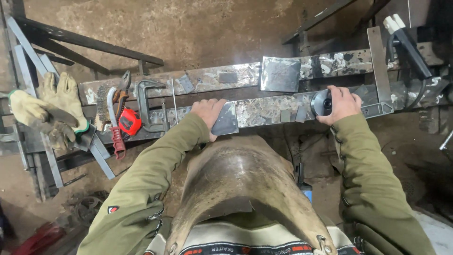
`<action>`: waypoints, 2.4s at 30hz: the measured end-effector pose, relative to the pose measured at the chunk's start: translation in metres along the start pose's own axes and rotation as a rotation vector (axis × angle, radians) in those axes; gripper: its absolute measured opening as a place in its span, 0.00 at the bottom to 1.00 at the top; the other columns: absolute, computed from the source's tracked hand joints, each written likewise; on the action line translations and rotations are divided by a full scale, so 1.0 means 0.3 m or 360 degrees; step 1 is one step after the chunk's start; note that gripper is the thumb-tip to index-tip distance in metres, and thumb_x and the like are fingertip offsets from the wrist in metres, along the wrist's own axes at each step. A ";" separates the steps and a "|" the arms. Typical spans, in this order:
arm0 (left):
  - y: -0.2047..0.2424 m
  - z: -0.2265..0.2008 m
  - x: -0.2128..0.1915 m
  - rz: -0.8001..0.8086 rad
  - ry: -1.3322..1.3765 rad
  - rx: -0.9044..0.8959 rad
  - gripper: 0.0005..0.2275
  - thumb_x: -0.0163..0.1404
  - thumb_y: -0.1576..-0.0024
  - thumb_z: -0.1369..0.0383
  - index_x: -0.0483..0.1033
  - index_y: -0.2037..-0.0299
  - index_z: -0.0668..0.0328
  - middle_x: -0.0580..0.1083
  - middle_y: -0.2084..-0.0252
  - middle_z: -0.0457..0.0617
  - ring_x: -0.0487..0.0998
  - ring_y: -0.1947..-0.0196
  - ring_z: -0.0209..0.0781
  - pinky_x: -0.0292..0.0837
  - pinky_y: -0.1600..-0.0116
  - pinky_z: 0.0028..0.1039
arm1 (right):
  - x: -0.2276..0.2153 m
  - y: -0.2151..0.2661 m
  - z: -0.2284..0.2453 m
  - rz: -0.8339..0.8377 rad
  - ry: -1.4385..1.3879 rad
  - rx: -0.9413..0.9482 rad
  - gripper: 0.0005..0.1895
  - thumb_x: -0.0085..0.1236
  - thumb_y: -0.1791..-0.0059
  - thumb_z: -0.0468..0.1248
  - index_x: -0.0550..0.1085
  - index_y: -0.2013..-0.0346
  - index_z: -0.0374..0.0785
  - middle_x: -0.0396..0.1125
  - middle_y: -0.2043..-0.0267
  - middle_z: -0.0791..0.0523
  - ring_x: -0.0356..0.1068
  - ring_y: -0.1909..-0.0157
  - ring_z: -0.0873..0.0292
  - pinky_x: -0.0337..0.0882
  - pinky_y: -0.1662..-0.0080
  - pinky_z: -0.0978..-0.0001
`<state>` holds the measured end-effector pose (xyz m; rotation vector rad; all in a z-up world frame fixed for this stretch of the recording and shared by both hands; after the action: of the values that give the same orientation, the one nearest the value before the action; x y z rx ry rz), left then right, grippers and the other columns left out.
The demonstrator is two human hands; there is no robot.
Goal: Measuring and checking the fit of metal plates and a circular component on a workbench in a workshop.
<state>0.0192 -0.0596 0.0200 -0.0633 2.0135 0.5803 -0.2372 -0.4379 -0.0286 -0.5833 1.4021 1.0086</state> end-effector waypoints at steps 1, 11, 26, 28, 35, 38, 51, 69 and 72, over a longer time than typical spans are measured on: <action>-0.002 0.004 0.002 -0.0002 0.0001 0.0000 0.51 0.71 0.69 0.61 0.55 0.32 0.59 0.68 0.43 0.59 0.70 0.45 0.60 0.65 0.43 0.46 | 0.005 0.005 -0.002 -0.0001 0.0001 -0.0001 0.58 0.80 0.74 0.48 0.65 0.32 0.45 0.63 0.36 0.49 0.63 0.35 0.44 0.55 0.32 0.52; -0.009 0.020 -0.007 0.0021 0.0005 0.0059 0.51 0.72 0.68 0.61 0.55 0.33 0.61 0.68 0.43 0.60 0.70 0.45 0.59 0.65 0.42 0.46 | -0.094 0.093 0.098 -0.0239 -0.0241 0.0062 0.55 0.78 0.70 0.41 0.63 0.31 0.39 0.58 0.34 0.45 0.64 0.37 0.39 0.68 0.39 0.51; 0.072 0.054 -0.047 -0.0145 0.0047 0.0104 0.56 0.74 0.72 0.54 0.54 0.33 0.67 0.62 0.34 0.61 0.63 0.35 0.60 0.58 0.35 0.45 | -0.161 0.136 0.792 -0.0037 -0.0524 -0.0781 0.52 0.75 0.69 0.45 0.61 0.36 0.31 0.62 0.40 0.40 0.66 0.40 0.39 0.67 0.38 0.51; 0.121 0.072 -0.039 -0.0271 0.0123 0.0130 0.56 0.74 0.73 0.53 0.56 0.33 0.67 0.63 0.35 0.61 0.63 0.35 0.60 0.58 0.36 0.46 | -0.161 0.126 0.886 -0.0060 -0.0574 -0.0919 0.51 0.74 0.69 0.43 0.61 0.36 0.32 0.62 0.39 0.42 0.66 0.39 0.39 0.68 0.38 0.52; 0.216 0.102 0.064 -0.0649 0.0291 0.0138 0.51 0.73 0.70 0.56 0.60 0.34 0.66 0.63 0.35 0.60 0.63 0.35 0.62 0.58 0.35 0.49 | -0.115 0.075 1.077 0.0062 -0.0447 -0.1067 0.53 0.74 0.69 0.41 0.60 0.33 0.33 0.61 0.37 0.45 0.64 0.40 0.40 0.67 0.42 0.54; 0.223 0.104 0.102 -0.0744 0.0249 0.0072 0.50 0.73 0.69 0.57 0.61 0.35 0.66 0.63 0.35 0.61 0.62 0.35 0.63 0.58 0.35 0.50 | -0.099 0.067 1.101 0.0061 -0.0392 -0.1128 0.54 0.74 0.71 0.40 0.60 0.34 0.33 0.61 0.38 0.45 0.63 0.40 0.41 0.67 0.41 0.54; 0.170 0.148 0.125 -0.0630 0.0333 -0.0004 0.51 0.72 0.65 0.62 0.54 0.31 0.71 0.59 0.32 0.65 0.60 0.33 0.64 0.58 0.32 0.47 | 0.012 0.011 0.880 0.0123 -0.0207 -0.0934 0.69 0.80 0.74 0.50 0.47 0.30 0.30 0.52 0.29 0.40 0.52 0.28 0.39 0.51 0.33 0.45; 0.175 0.193 0.200 -0.0711 0.0673 0.0066 0.37 0.71 0.60 0.58 0.71 0.38 0.56 0.56 0.26 0.64 0.66 0.34 0.65 0.66 0.33 0.43 | 0.138 0.105 0.832 -0.0243 -0.0985 -0.0934 0.35 0.75 0.59 0.45 0.73 0.41 0.38 0.64 0.32 0.44 0.67 0.34 0.41 0.69 0.37 0.54; 0.162 0.222 0.228 -0.0753 0.0639 0.0159 0.38 0.72 0.60 0.58 0.71 0.37 0.57 0.56 0.27 0.65 0.65 0.33 0.67 0.66 0.33 0.43 | 0.146 0.105 0.831 -0.0268 -0.0941 -0.0903 0.34 0.74 0.59 0.43 0.74 0.41 0.39 0.65 0.33 0.44 0.68 0.37 0.40 0.69 0.39 0.53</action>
<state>0.0257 0.0249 -0.0452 -0.6202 2.3007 0.1696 -0.1385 -0.2025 -0.0309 -0.7216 0.5312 1.3134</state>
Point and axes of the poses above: each hand's wrist, its own y-axis away from the middle knuckle, its own x-axis out of the palm, z = x × y, the point moved 2 cm from there along -y, towards the middle knuckle
